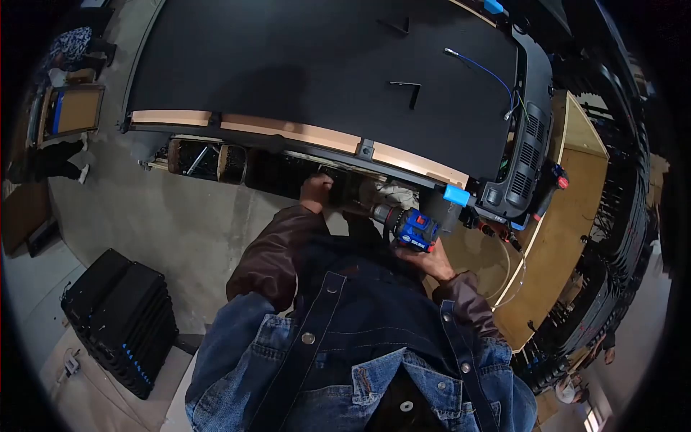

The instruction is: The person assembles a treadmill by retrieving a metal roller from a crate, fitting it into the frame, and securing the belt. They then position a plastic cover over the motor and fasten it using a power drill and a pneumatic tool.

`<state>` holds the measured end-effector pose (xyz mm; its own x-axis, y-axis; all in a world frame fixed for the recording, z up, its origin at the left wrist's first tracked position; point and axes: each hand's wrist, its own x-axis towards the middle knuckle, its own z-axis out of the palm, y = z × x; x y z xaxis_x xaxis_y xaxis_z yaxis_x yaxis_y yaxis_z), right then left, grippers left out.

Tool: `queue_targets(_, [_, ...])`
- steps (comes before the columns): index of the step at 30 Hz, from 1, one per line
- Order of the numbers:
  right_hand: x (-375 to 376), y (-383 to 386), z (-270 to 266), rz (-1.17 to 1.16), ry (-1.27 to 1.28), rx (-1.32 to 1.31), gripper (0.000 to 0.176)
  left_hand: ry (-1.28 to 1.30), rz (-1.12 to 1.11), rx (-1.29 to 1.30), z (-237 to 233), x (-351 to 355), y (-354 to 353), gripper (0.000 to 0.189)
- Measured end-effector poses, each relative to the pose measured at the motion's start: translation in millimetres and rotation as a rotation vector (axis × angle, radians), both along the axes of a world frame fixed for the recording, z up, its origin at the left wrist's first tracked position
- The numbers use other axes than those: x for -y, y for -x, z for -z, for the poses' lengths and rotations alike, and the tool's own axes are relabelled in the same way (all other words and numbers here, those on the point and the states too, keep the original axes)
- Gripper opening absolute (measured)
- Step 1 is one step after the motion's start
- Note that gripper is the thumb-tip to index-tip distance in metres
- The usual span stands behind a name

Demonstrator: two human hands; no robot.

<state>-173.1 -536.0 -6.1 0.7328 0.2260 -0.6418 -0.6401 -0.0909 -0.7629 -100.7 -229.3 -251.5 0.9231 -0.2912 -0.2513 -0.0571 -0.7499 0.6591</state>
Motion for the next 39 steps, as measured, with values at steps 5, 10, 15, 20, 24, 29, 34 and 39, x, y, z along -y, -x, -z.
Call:
queue_targets(5, [-4.5, -12.5, -6.1, -0.127, 0.106, 0.159, 0.054, 1.005, -0.683, -0.832, -92.2, 1.2, -6.8, 0.032])
queue_targets(10, [-18.0, -24.4, -50.6, -0.052, 0.104, 0.199, 0.046, 1.629, -0.663, -0.966, -136.8, 3.7, 5.9, 0.03])
queue_targets(15, [-13.6, -24.2, -52.5, -0.079, 0.029, 0.179, 0.046, 1.79, -0.59, -0.94, -172.4, 26.7, 10.3, 0.029])
queue_targets(20, [-11.9, -16.7, -59.4, 0.028, -0.134, 0.167, 0.046, 1.86, -0.538, -0.953, -184.8, 34.9, 7.0, 0.028])
queue_targets(24, [-5.0, -13.0, -57.1, 0.057, -0.22, 0.211, 0.047, 1.855, -0.528, -0.947, -191.5, 39.8, 5.5, 0.027])
queue_targets(29, [0.8, -5.6, -56.2, 0.058, -0.147, 0.262, 0.045, 1.802, -0.589, -0.946, -213.9, 47.3, 0.8, 0.027])
queue_targets(34, [19.6, -11.9, -57.9, -0.165, 0.133, 0.63, 0.047, 1.358, -0.573, -0.755, -262.8, 53.8, -15.4, 0.026])
queue_targets(39, [18.0, -5.3, -51.7, -0.061, 0.087, 0.805, 0.045, 1.255, -0.346, -0.639, -292.5, 60.0, -41.3, 0.033])
